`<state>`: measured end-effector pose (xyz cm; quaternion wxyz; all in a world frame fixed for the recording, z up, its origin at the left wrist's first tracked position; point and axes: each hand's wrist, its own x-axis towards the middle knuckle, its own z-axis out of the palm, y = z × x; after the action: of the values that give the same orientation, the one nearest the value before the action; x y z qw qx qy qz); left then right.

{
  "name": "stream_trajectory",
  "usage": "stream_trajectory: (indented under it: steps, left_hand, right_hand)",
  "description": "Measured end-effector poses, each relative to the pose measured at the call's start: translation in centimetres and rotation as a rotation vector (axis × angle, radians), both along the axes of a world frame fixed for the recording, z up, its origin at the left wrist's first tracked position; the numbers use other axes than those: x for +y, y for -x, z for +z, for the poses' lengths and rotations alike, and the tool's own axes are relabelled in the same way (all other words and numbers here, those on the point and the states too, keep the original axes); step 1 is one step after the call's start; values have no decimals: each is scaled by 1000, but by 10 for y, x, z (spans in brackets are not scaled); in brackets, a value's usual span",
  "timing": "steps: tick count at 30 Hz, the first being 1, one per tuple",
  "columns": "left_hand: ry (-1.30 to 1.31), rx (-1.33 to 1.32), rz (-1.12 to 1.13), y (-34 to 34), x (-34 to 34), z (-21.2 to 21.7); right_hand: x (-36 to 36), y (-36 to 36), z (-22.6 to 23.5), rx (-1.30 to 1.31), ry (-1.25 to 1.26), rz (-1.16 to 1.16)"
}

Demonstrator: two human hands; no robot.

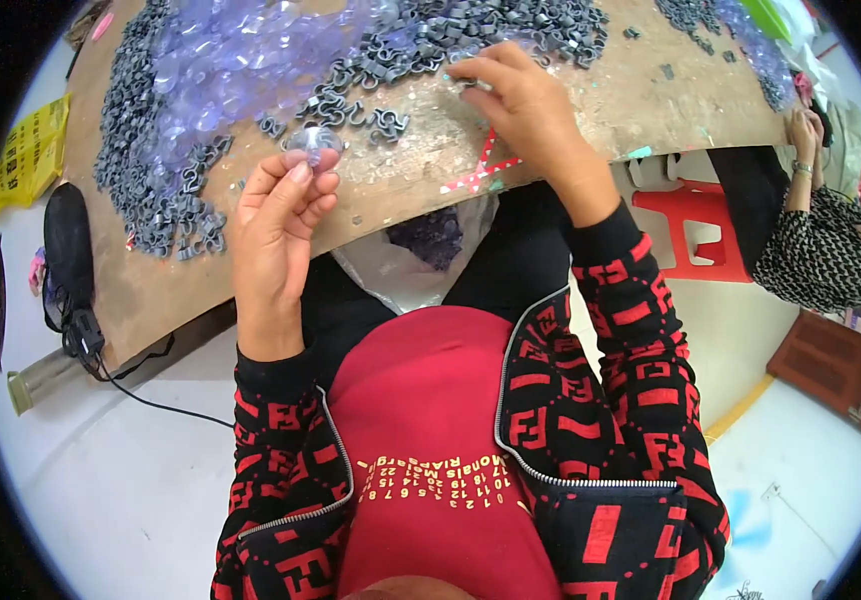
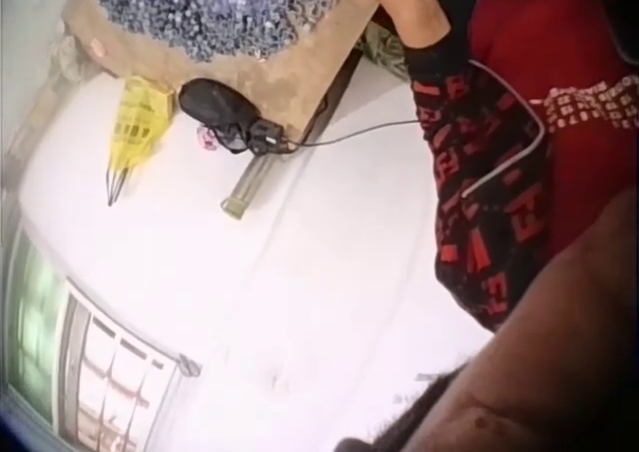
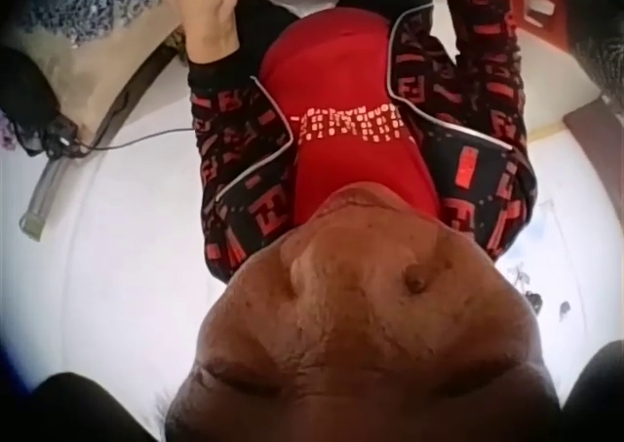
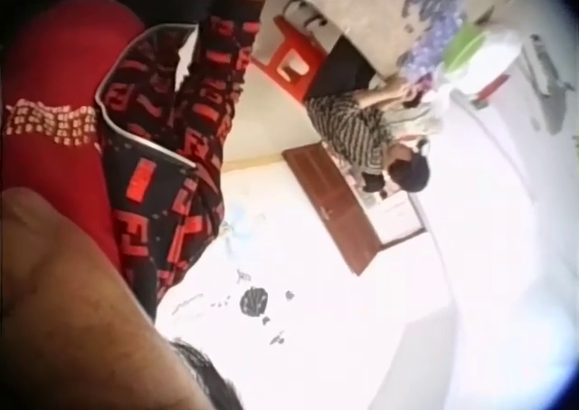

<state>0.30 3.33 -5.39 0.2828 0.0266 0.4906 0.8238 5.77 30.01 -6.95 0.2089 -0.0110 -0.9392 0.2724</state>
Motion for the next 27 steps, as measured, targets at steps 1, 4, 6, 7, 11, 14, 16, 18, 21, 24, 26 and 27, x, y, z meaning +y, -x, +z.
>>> stream_trajectory:
  steps: [1,4,6,7,11,14,16,18,21,24,26,27]
  left_hand:
    - [-18,-10,-24,-2,1,0]
    - [-40,-38,-65,-7,3,0]
    - [-62,-75,-97,-10,3,0]
    - [-53,-74,-93,-11,3,1]
    - [-85,-97,-127,-17,1,1]
    - [-86,-99,-121,-20,2,-2]
    - [-66,-86,-110,-21,4,2]
    - [-47,-73,-106,-23,6,4]
    - [-22,-30,-101,-24,7,5]
    - [44,3,-75,-27,5,6]
    - [33,38,-82,-29,5,5]
    - [36,35,-82,-29,5,6]
  right_hand:
    - [-4,2,-3,5,-30,43]
    - [-1,10,-6,41,-161,47]
    - [3,14,-6,59,-236,67]
    - [4,12,-1,61,-226,70]
    - [3,6,7,-51,-284,70]
    - [0,1,6,-38,-287,96]
    - [-5,-1,8,-71,-264,47]
    - [-3,-1,8,-84,-190,23]
    - [-10,-4,5,-70,99,-48]
    - [-36,-13,19,-107,611,37]
    - [-61,-26,40,-183,919,182]
    - [-71,-31,45,-236,921,152]
